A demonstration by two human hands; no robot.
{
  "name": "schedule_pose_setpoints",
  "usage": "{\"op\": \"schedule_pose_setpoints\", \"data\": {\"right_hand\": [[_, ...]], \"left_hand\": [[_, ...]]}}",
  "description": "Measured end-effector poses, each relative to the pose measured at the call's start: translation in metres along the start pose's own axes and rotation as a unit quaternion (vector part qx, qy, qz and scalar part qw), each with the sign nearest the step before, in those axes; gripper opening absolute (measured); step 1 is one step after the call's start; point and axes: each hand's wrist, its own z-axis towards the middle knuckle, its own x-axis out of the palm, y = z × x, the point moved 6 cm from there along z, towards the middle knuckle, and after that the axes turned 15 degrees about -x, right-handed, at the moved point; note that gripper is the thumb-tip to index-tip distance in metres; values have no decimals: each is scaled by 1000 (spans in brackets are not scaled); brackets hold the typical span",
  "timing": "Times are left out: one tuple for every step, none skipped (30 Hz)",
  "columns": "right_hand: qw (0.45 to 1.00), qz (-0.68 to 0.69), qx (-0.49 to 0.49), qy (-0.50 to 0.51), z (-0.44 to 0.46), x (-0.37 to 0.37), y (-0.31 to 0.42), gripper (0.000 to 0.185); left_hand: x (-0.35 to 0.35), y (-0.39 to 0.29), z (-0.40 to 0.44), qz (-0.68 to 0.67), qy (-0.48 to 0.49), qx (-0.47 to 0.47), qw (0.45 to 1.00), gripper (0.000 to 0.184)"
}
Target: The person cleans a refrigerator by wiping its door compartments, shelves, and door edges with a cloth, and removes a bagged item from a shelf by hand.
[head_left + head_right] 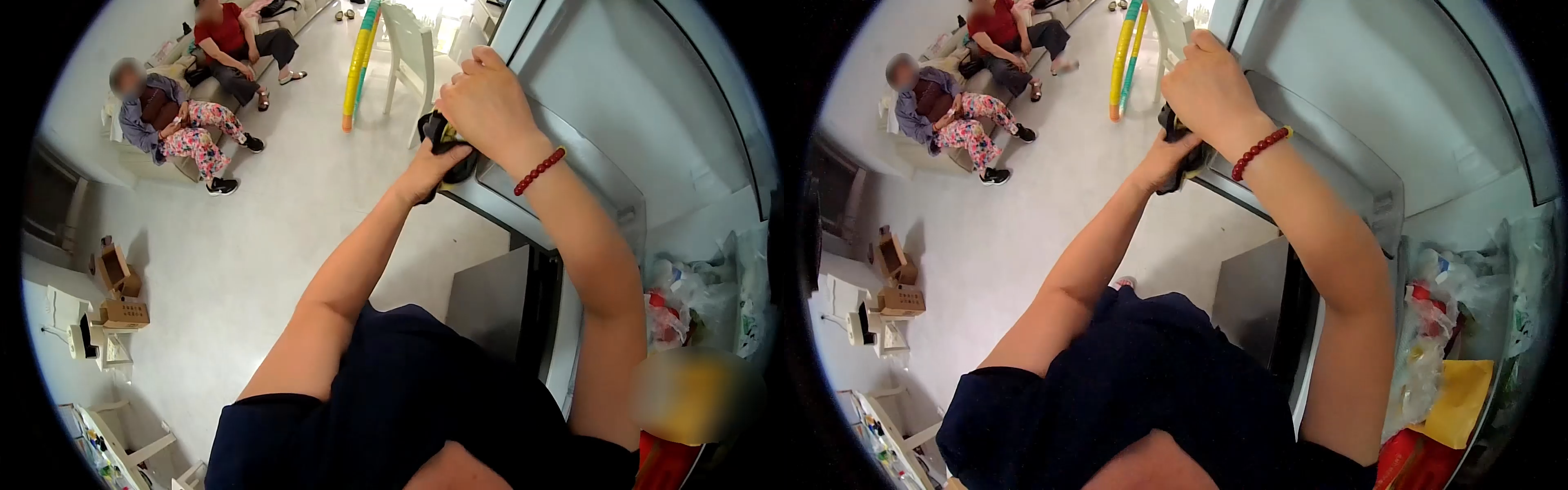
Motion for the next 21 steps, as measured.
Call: {"op": "schedule_pose_setpoints", "data": {"right_hand": [[1000,-6,1,-3,2,-1,-3,15],[999,-1,48,-13,4,22,3,15],[995,-8,95,-22,6,64,14,15],[996,-29,84,9,2,57,-6,15],[995,-49,71,40,-2,49,-27,16],[994,-44,-6,98,1,22,-11,17],[997,-36,-1,75,7,8,-8,18],[998,-22,1,63,3,8,-11,18],[999,-26,1,44,3,11,-11,19],[999,-29,5,31,5,13,-13,20],[999,-29,2,21,6,8,-13,21],[1000,-25,1,17,7,2,-11,23],[1000,-20,2,14,10,-2,-9,24],[1000,-14,3,17,5,3,-10,25],[1000,-11,2,24,5,-2,-8,26],[999,-12,7,30,5,-5,-10,28],[999,1,13,39,4,0,-11,27],[999,-5,12,38,3,0,-13,27],[999,-12,11,36,3,2,-11,27],[999,-17,6,32,5,6,-8,27],[999,-1,8,41,5,5,-8,17]], "left_hand": [[-10,13,9,62,-51,61,995,57],[-21,34,18,45,-79,47,995,52],[-26,47,17,82,-57,20,995,47],[-12,31,-6,123,-64,22,990,46],[-15,48,14,189,-45,147,970,47],[-4,46,13,340,-96,261,898,48],[-4,41,-12,198,-148,196,949,49],[-18,65,9,168,-138,130,967,50],[-29,90,26,135,-121,118,976,50],[-38,101,39,101,-96,104,985,50],[-36,87,27,94,-93,81,988,51],[-34,77,11,86,-88,52,991,51],[-44,87,15,107,-99,37,989,51],[-48,101,19,107,-98,34,989,40],[-52,112,18,116,-111,16,987,41],[-54,119,18,129,-119,0,984,41],[-51,106,1,214,-173,2,961,44],[-49,112,2,172,-154,-1,973,46],[-51,118,7,160,-136,-4,978,52],[-59,127,14,145,-121,-8,982,58],[-61,133,20,190,-137,11,972,57]]}}
